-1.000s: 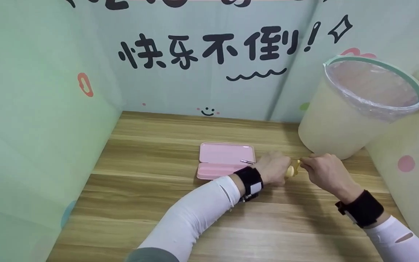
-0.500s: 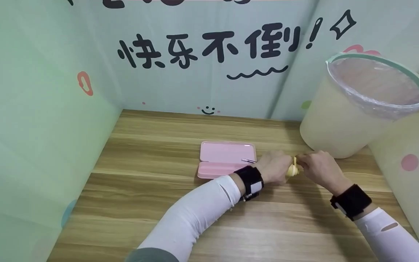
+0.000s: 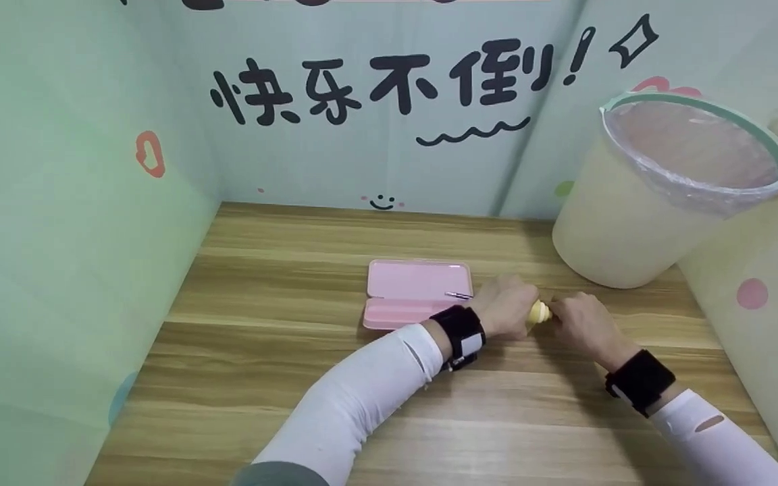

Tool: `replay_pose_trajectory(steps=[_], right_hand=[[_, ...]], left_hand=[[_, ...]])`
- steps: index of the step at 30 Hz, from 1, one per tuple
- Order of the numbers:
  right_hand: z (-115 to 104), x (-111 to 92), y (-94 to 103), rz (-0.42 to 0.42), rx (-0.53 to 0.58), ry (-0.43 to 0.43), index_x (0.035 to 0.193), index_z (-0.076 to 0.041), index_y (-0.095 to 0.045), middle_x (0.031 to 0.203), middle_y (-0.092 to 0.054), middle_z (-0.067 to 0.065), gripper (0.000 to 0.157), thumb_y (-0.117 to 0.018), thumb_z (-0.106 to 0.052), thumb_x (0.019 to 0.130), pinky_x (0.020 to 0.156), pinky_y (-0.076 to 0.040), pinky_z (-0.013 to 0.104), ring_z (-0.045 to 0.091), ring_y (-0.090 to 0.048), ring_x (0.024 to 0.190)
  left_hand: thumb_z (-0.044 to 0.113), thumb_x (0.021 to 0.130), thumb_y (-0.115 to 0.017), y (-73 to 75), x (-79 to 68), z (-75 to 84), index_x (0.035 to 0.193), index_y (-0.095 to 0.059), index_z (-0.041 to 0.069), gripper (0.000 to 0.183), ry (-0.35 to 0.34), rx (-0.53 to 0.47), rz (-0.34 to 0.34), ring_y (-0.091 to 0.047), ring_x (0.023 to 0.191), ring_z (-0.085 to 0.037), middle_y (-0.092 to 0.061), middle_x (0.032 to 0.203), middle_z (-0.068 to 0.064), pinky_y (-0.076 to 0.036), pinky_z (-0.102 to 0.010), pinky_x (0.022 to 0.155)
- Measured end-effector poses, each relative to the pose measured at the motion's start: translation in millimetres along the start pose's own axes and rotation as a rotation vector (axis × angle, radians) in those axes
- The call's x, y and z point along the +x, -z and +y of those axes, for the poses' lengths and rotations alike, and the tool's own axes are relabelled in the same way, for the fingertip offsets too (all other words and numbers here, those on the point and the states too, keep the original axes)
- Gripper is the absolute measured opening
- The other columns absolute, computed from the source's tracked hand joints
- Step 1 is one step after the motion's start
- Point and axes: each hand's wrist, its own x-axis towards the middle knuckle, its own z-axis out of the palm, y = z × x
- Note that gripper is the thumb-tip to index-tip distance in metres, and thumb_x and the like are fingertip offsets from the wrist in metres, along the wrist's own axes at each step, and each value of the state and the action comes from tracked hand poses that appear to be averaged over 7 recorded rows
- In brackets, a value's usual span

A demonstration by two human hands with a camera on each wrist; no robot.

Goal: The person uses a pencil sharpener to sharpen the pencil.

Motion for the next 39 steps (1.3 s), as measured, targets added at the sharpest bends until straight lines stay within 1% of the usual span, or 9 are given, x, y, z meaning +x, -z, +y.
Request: replay_pose_trajectory(steps=[5, 8, 12, 16, 23, 28, 35, 37, 39], right_hand=[[-1, -3, -3.1, -0.016, 0.060, -0.041, 0.061, -0.012, -0.049, 0.061, -0.048, -0.002, 0.035, -0.067, 0.016, 0.073, 0.049, -0.044, 0.036, 0.013, -0.042, 0.055], [-4, -7, -4.6, -0.012, 0.077, -0.054, 0.060, -0.011, -0.054, 0.061, -0.049, -0.004, 0.037, -0.073, 0.015, 0.078, 0.050, -0.043, 0.033, 0.011, -0.042, 0.056], [-11, -14, -5.6, -0.006, 0.065, -0.010, 0.068, -0.008, -0.071, 0.064, -0.059, -0.002, 0.026, -0.085, 0.007, 0.085, 0.051, -0.050, 0.034, 0.010, -0.052, 0.057], [-18, -19, -3.2, -0.014, 0.042, 0.058, 0.075, -0.008, -0.078, 0.069, -0.066, 0.002, 0.019, -0.086, 0.008, 0.082, 0.053, -0.055, 0.034, 0.012, -0.061, 0.060], [-25, -22, 6.4, -0.010, 0.059, 0.189, 0.068, -0.010, -0.070, 0.063, -0.061, -0.002, 0.028, -0.077, 0.017, 0.075, 0.049, -0.046, 0.024, 0.004, -0.049, 0.057], [-30, -24, 16.4, 0.006, 0.092, 0.270, 0.066, -0.011, -0.064, 0.061, -0.059, -0.003, 0.033, -0.084, 0.015, 0.074, 0.049, -0.044, 0.021, -0.002, -0.044, 0.059], [-35, -25, 35.7, -0.064, 0.058, 0.233, 0.067, -0.015, -0.062, 0.063, -0.057, -0.009, 0.036, -0.090, 0.003, 0.080, 0.050, -0.042, 0.020, -0.004, -0.041, 0.059], [-36, -25, 43.5, -0.052, 0.036, 0.234, 0.067, -0.015, -0.061, 0.062, -0.054, -0.010, 0.037, -0.091, 0.003, 0.079, 0.051, -0.042, 0.021, -0.004, -0.040, 0.059], [-37, -22, 53.9, -0.007, 0.005, 0.230, 0.067, -0.017, -0.058, 0.062, -0.051, -0.011, 0.040, -0.090, 0.003, 0.080, 0.050, -0.041, 0.023, -0.002, -0.039, 0.058]], left_hand=[[0.028, 0.089, -0.084, -1.4, -1.0, -0.8, 0.094, -0.070, 0.020, 0.017, 0.000, -0.013, 0.002, -0.068, 0.083, -0.013, -0.074, 0.093, 0.005, -0.060, -0.028, 0.071], [0.027, 0.090, -0.084, -2.4, -0.8, -0.6, 0.094, -0.069, 0.020, 0.017, -0.002, -0.040, -0.008, -0.066, 0.081, -0.013, -0.072, 0.092, 0.005, -0.057, -0.027, 0.068], [0.027, 0.088, -0.086, -3.4, -0.6, -0.4, 0.095, -0.069, 0.020, 0.019, 0.014, -0.037, -0.014, -0.064, 0.079, -0.013, -0.070, 0.091, 0.005, -0.054, -0.027, 0.065], [0.029, 0.085, -0.089, -4.3, 0.0, 0.0, 0.094, -0.069, 0.021, 0.023, 0.030, -0.015, -0.012, -0.063, 0.078, -0.012, -0.067, 0.088, 0.007, -0.055, -0.028, 0.066], [0.031, 0.084, -0.088, -6.3, 1.8, 0.6, 0.091, -0.066, 0.023, 0.024, 0.045, 0.032, -0.014, -0.063, 0.078, -0.011, -0.062, 0.085, 0.009, -0.059, -0.029, 0.069], [0.030, 0.084, -0.088, -6.7, 1.4, -0.1, 0.096, -0.070, 0.022, 0.024, 0.057, 0.029, -0.018, -0.064, 0.079, -0.011, -0.066, 0.088, 0.009, -0.059, -0.028, 0.070], [0.032, 0.085, -0.088, -7.1, 2.8, 4.1, 0.092, -0.068, 0.023, 0.023, 0.046, 0.047, -0.018, -0.064, 0.079, -0.011, -0.065, 0.086, 0.009, -0.060, -0.028, 0.069], [0.033, 0.084, -0.088, -6.6, 3.8, 6.0, 0.091, -0.067, 0.023, 0.024, 0.047, 0.056, -0.015, -0.064, 0.078, -0.010, -0.064, 0.084, 0.009, -0.060, -0.028, 0.069], [0.034, 0.084, -0.089, -4.8, 4.2, 7.1, 0.090, -0.067, 0.023, 0.026, 0.049, 0.054, -0.013, -0.065, 0.078, -0.010, -0.064, 0.084, 0.010, -0.060, -0.028, 0.069]])
